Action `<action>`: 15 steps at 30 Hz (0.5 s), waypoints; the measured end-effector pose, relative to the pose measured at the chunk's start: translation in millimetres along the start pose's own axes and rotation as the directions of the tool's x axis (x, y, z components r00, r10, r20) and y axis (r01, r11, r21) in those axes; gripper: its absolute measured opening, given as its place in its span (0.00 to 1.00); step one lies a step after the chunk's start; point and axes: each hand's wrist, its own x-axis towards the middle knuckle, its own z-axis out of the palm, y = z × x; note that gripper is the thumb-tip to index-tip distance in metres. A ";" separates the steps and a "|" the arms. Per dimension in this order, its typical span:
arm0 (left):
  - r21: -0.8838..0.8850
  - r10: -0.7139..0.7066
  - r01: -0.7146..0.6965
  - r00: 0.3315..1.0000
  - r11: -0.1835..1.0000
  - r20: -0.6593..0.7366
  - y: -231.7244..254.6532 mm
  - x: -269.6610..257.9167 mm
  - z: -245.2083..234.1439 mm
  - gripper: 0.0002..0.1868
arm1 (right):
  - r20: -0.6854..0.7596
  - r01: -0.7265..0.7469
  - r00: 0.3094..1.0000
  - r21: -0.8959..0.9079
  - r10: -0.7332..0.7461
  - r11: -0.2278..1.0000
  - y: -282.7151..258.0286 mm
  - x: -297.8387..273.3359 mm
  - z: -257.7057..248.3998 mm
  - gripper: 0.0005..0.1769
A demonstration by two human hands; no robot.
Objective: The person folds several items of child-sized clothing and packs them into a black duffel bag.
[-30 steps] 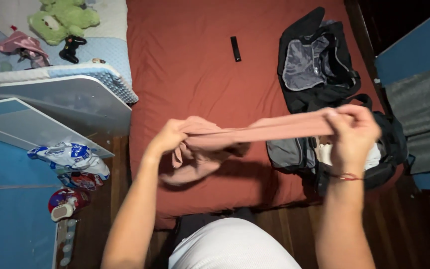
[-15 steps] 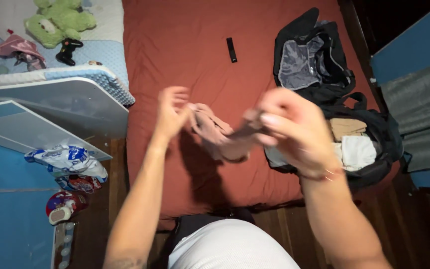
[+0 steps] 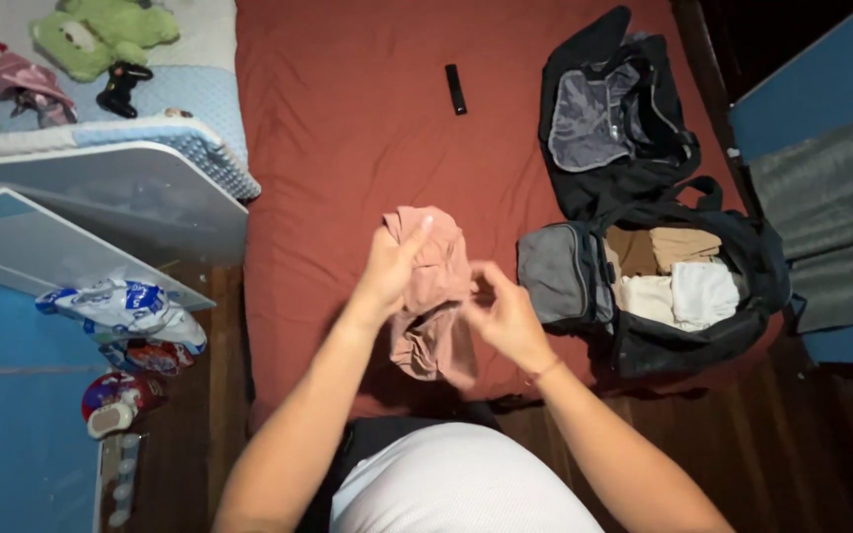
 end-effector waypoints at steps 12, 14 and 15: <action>0.184 0.089 -0.066 0.989 0.981 -0.120 48.8 3.0 -30.7 0.09 | -0.225 0.269 0.947 0.157 -0.231 0.950 37.5 55.9 23.7 0.08; 0.382 0.145 -0.061 0.970 0.922 -0.194 66.0 5.3 -57.4 0.15 | -0.339 0.258 0.922 0.180 -0.186 0.949 18.5 70.5 8.5 0.04; 0.381 0.144 -0.058 0.969 0.923 -0.200 83.5 -2.8 -47.4 0.15 | -0.334 0.254 0.924 0.182 -0.183 0.950 -3.6 73.5 5.0 0.04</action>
